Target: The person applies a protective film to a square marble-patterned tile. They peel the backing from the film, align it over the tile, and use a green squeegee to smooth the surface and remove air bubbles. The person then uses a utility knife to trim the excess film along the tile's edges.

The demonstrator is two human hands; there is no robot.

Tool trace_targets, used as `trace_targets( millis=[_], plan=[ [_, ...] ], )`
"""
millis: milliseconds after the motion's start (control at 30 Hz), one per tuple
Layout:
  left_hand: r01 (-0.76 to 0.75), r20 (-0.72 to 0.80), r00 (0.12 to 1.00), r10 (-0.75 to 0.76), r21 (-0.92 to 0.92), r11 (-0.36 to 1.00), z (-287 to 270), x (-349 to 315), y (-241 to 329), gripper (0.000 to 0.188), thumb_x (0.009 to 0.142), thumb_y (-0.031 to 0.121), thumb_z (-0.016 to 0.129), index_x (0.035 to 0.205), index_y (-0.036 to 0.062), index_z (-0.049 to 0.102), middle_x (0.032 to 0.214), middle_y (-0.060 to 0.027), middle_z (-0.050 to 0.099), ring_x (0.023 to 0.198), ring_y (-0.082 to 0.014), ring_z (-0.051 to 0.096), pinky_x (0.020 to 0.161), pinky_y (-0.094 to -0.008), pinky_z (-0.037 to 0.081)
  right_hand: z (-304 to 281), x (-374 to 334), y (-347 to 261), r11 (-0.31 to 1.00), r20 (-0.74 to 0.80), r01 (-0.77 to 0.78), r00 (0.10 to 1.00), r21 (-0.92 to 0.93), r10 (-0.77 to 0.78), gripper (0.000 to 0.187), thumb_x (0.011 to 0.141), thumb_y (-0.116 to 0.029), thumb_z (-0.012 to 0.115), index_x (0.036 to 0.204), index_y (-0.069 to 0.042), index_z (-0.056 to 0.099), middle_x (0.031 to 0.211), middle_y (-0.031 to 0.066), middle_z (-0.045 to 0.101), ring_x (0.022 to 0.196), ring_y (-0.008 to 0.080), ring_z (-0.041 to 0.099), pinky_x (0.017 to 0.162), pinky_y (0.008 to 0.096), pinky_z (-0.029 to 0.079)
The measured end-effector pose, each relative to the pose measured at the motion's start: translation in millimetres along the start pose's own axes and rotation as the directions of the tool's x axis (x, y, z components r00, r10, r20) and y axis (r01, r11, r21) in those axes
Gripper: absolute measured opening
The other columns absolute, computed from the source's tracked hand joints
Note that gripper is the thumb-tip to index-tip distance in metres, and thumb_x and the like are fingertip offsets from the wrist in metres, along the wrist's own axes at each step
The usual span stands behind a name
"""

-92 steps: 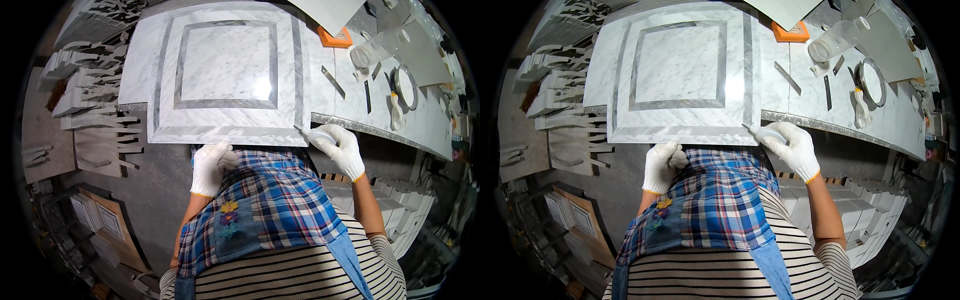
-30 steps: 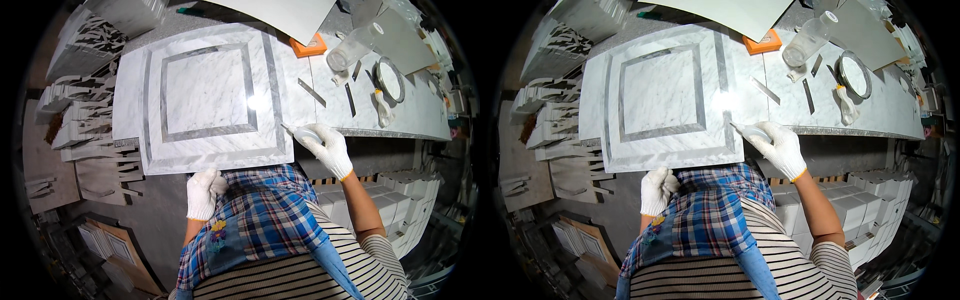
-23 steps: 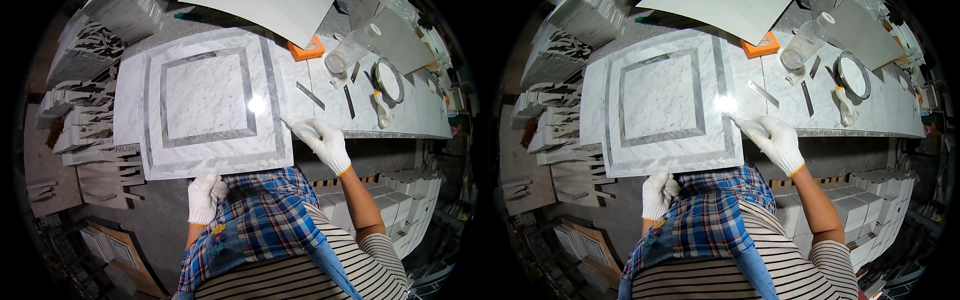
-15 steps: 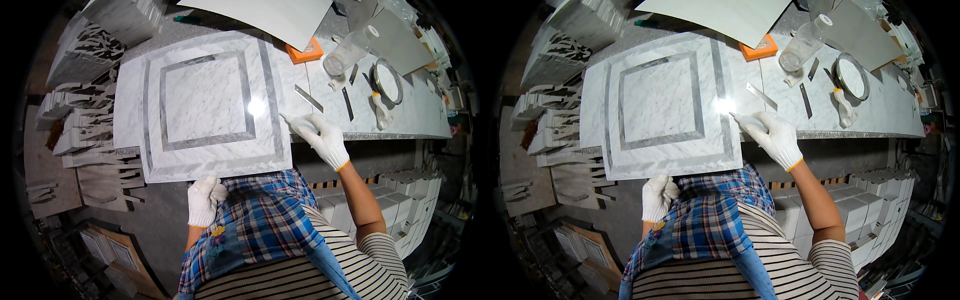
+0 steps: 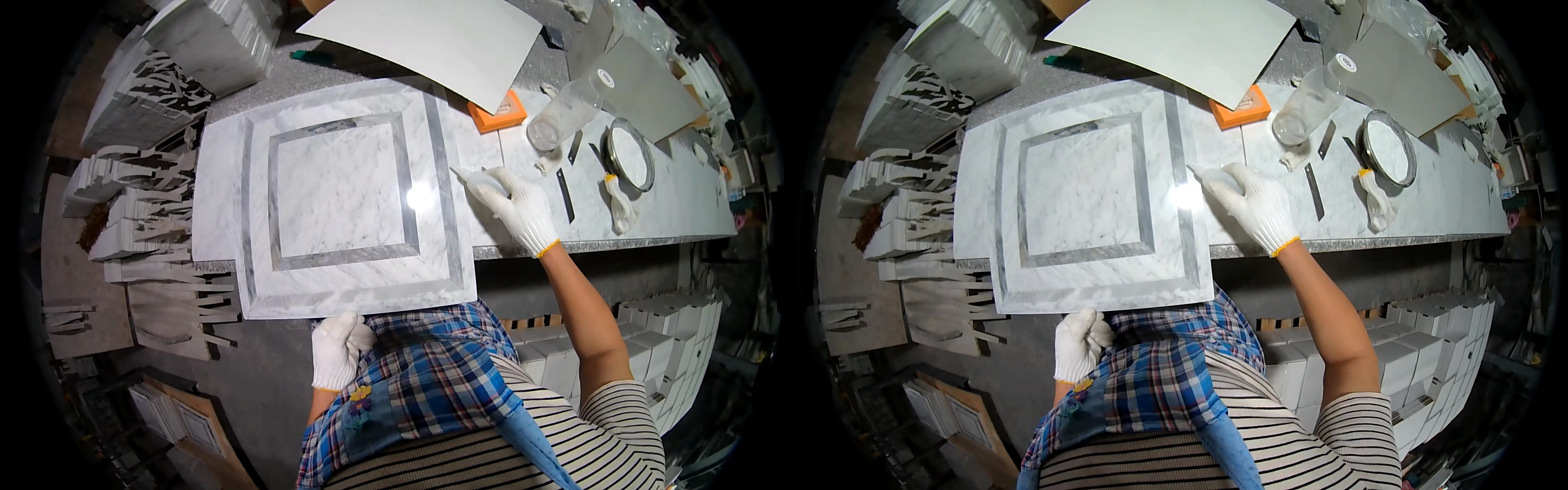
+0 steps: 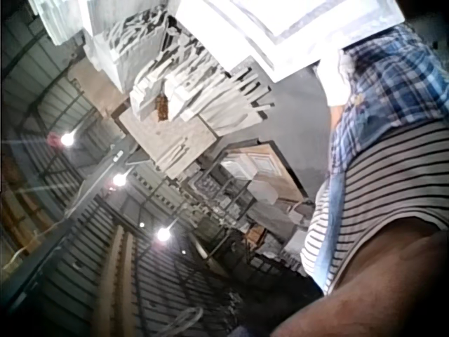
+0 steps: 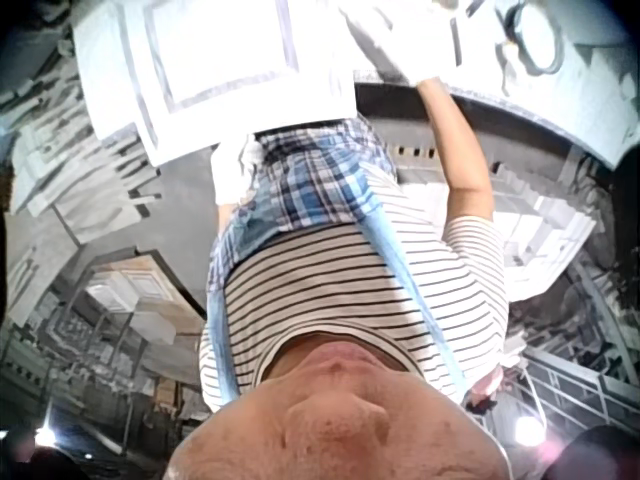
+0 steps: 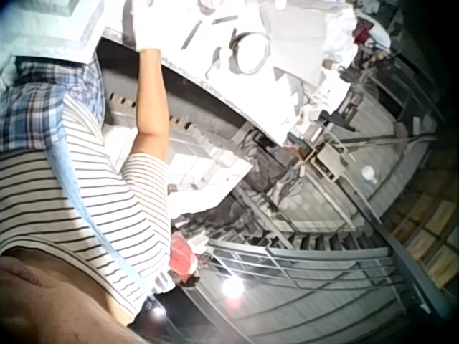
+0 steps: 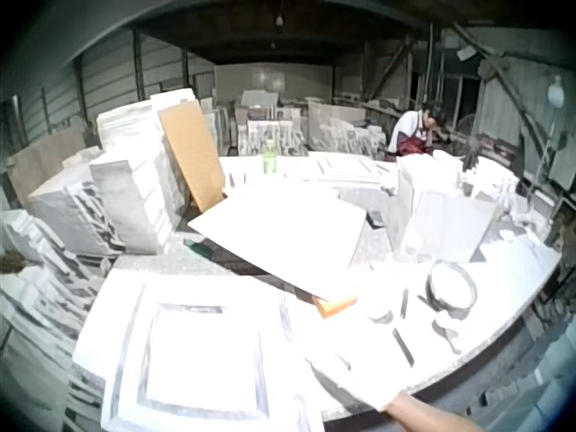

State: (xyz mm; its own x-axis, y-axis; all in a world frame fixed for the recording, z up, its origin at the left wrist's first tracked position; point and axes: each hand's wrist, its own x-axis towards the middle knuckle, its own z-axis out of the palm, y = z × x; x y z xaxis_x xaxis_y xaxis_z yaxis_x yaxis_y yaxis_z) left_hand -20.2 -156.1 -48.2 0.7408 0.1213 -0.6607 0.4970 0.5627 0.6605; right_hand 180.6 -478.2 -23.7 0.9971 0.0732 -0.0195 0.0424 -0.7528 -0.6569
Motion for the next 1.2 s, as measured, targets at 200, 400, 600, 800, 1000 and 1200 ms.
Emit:
trace_targets(
  millis=[200, 400, 600, 800, 1000, 1200],
  plan=[
    [-0.009, -0.027, 1.0, 0.009, 0.007, 1.0, -1.1, 0.6, -2.1, 0.022, 0.095, 0.014, 0.066, 0.088, -0.0073, 0.067, 0.071, -0.0139, 0.067, 0.055, -0.0168, 0.06, 0.05, -0.0251, 0.046, -4.5, 25.7, -10.1, 0.999, 0.025, -0.047, 0.999, 0.023, 0.046, 0.048, 0.088, -0.05, 0.064, 0.108, -0.007, 0.071, 0.082, 0.0149, 0.071, 0.078, 0.0308, 0.07, 0.072, 0.0392, 0.052],
    [-0.006, -0.023, 1.0, 0.008, 0.05, 0.999, -10.8, 4.6, -6.2, 0.022, 0.096, 0.012, 0.064, 0.089, -0.0085, 0.065, 0.07, -0.0161, 0.066, 0.054, -0.0197, 0.061, 0.048, -0.0254, 0.048, -3.1, 44.2, -13.4, 1.0, -0.001, -0.028, 1.0, 0.005, 0.028, 0.049, 0.088, -0.05, 0.065, 0.107, -0.005, 0.071, 0.084, 0.0152, 0.072, 0.08, 0.0316, 0.07, 0.074, 0.0399, 0.053],
    [0.005, -0.022, 1.0, -0.004, 0.043, 0.999, -5.8, 3.2, -3.2, 0.022, 0.096, 0.013, 0.064, 0.089, -0.0079, 0.065, 0.07, -0.0158, 0.066, 0.052, -0.0177, 0.06, 0.046, -0.0233, 0.045, -0.1, 52.0, -9.7, 0.997, -0.01, 0.013, 1.0, -0.072, -0.014, 0.049, 0.088, -0.05, 0.064, 0.108, -0.006, 0.071, 0.093, 0.017, 0.072, 0.088, 0.0328, 0.07, 0.078, 0.0414, 0.053],
    [0.035, -0.033, 0.999, -0.033, 0.061, 0.998, -2.0, 0.3, 1.4, 0.022, 0.095, 0.014, 0.064, 0.09, -0.0066, 0.066, 0.069, -0.0127, 0.065, 0.05, -0.0109, 0.055, 0.042, -0.0173, 0.038, 1.8, 53.7, -7.8, 0.995, -0.025, 0.044, 0.999, -0.09, -0.046, 0.05, 0.089, -0.05, 0.064, 0.108, -0.005, 0.071, 0.094, 0.0175, 0.072, 0.088, 0.033, 0.07, 0.078, 0.0417, 0.053],
    [0.024, -0.029, 0.999, -0.022, 0.041, 0.999, -3.7, 1.9, -1.2, 0.022, 0.095, 0.015, 0.064, 0.09, -0.0063, 0.066, 0.068, -0.0115, 0.065, 0.049, -0.0092, 0.053, 0.04, -0.0162, 0.034, -1.6, 51.6, -12.6, 0.996, -0.025, 0.035, 0.999, -0.086, -0.038, 0.051, 0.089, -0.052, 0.062, 0.106, -0.005, 0.071, 0.082, 0.0142, 0.072, 0.081, 0.0299, 0.071, 0.074, 0.0405, 0.053],
    [0.01, -0.032, 0.999, -0.008, 0.062, 0.998, -0.4, -0.4, 1.0, 0.023, 0.095, 0.017, 0.066, 0.088, -0.0052, 0.068, 0.067, -0.0117, 0.065, 0.047, -0.0087, 0.052, 0.04, -0.016, 0.033, -4.4, 49.2, -13.3, 0.994, -0.002, 0.046, 0.999, -0.1, -0.046, 0.048, 0.09, -0.052, 0.062, 0.099, -0.006, 0.071, 0.078, 0.0123, 0.071, 0.079, 0.0292, 0.07, 0.072, 0.0403, 0.052]
  ],
)
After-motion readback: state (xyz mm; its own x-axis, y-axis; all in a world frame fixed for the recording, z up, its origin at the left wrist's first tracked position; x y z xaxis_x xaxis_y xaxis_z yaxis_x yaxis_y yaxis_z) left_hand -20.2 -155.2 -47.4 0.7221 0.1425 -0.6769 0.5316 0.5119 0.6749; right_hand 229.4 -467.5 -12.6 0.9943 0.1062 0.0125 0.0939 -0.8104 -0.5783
